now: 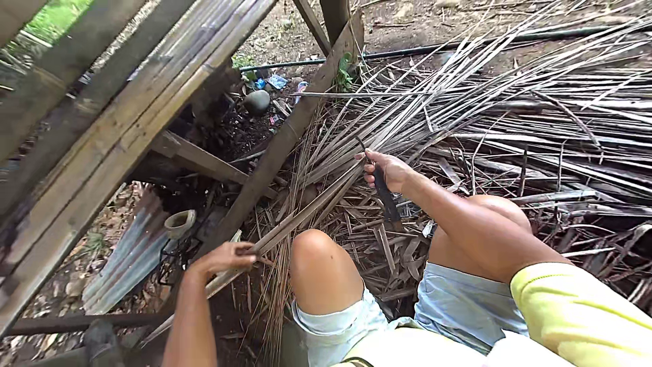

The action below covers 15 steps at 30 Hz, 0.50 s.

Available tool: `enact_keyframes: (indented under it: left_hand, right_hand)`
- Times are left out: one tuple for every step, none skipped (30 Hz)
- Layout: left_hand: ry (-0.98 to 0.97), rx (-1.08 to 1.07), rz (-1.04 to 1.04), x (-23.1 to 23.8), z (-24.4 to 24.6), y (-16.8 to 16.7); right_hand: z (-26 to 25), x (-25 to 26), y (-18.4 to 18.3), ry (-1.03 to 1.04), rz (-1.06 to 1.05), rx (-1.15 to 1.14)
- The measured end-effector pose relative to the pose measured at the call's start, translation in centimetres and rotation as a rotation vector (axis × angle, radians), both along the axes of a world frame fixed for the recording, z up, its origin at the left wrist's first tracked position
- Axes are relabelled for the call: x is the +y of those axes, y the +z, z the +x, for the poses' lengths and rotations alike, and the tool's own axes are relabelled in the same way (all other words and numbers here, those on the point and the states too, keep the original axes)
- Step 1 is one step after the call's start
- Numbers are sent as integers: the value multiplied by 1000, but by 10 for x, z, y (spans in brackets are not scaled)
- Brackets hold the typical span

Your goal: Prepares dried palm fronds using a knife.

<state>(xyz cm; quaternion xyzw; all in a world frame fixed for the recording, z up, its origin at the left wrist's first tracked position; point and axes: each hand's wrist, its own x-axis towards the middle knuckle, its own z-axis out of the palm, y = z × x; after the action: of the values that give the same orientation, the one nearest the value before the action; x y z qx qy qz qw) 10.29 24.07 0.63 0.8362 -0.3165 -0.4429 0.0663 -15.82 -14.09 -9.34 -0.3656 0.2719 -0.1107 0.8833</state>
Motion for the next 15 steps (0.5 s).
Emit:
enact_keyframes:
  left_hand:
    - [-42,28,-35,-35,-8,-5]
    - [-88,31,-76,-70,-17,-10]
    - [-136,26,-128,-104,-27,-16]
    - [-180,31,-180,-138,-39,-19]
    - [-207,57,-232,-170,-53,-22]
    - [-214,114,-288,-199,-67,-25]
    - [-194,205,-347,-222,-81,-29]
    - [-153,309,-410,-239,-93,-35]
    - [-115,399,-456,-252,-102,-39]
    - [-89,450,-481,-260,-107,-41]
    - [-71,453,-503,-264,-110,-42]
    - [-65,430,-511,-263,-111,-41]
    - [-73,384,-496,-260,-110,-37]
    - [-91,321,-460,-255,-108,-31]
    - [-106,270,-412,-250,-104,-26]
  right_hand:
    - [2,4,0,24,-23,-31]
    - [3,8,1,46,-41,-55]
    - [5,13,3,63,-55,-72]
    - [6,17,4,83,-73,-93]
    - [7,21,6,99,-87,-120]
    - [7,24,8,110,-100,-154]
    - [8,27,8,117,-109,-184]
    - [8,27,8,113,-112,-204]
    - [7,26,8,100,-110,-211]
    - [3,23,10,69,-116,-189]
    - [-2,17,14,43,-128,-156]
    - [-9,10,18,30,-139,-140]
    - [-16,2,22,14,-144,-138]
    - [-23,-8,26,-1,-140,-144]
    - [-30,-18,29,-18,-139,-155]
